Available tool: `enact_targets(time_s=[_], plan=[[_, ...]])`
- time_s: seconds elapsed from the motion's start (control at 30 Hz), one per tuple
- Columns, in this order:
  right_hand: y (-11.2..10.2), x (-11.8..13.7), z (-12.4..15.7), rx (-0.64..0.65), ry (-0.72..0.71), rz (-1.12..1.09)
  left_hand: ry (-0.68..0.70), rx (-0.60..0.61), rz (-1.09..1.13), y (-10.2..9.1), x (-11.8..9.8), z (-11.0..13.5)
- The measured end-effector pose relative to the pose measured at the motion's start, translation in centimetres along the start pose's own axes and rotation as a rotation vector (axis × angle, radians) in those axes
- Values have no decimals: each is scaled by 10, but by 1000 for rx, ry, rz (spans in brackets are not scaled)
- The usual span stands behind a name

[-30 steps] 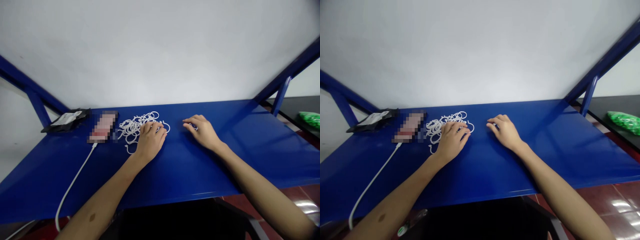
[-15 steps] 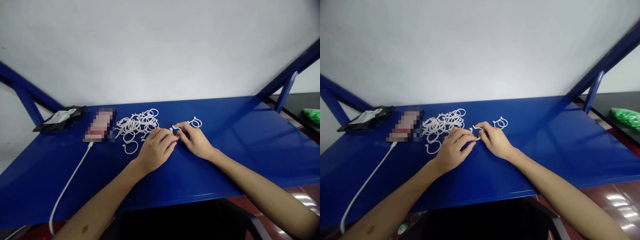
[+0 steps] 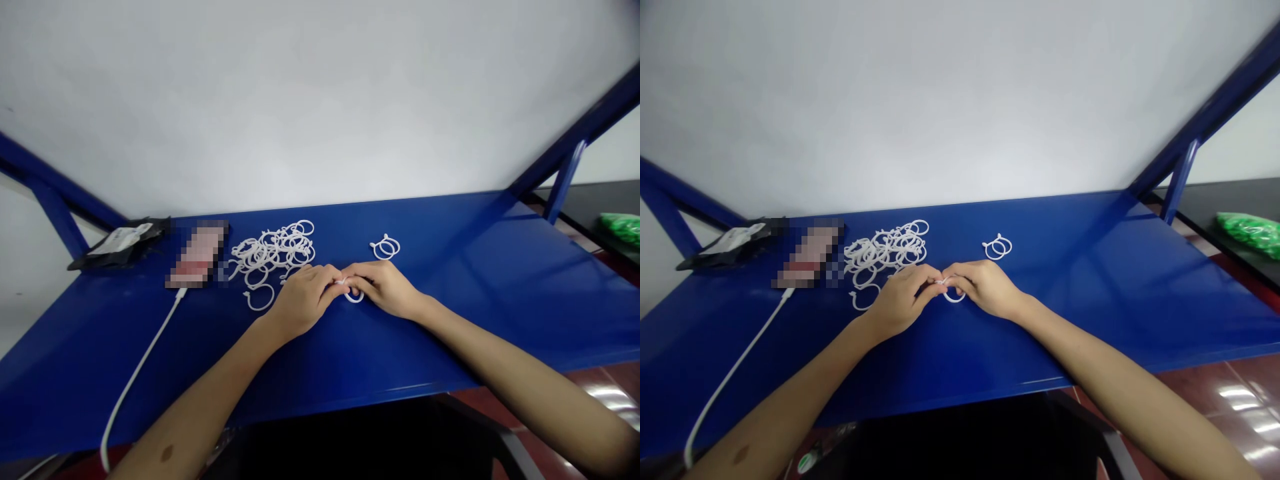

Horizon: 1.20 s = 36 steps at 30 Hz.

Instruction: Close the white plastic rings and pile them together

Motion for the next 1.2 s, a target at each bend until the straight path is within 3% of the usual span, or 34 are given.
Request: enact_targets(time_s=[0.27,0.47,1.0,1.2], plan=[[0,-2,1,-2,-72,67,22,24,-14,0,-1,-1],[0,-5,1,-13,-95,114,37,-32,-46,1,3,-1],[-4,5,4,36,-259,219,-59,-16,-107,2,6,8],[1,0,4,20,-160,282,-49,-62,-139,-3,19,1]])
Point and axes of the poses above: each hand's wrist, its own z-axis away from the middle knuckle, its own y-axis out of the palm, x = y × z, the point moved 2 cm from there along -z, towards the middle knuckle, and after that the axes turned 11 degrees about -x, right-handed, at the moved point
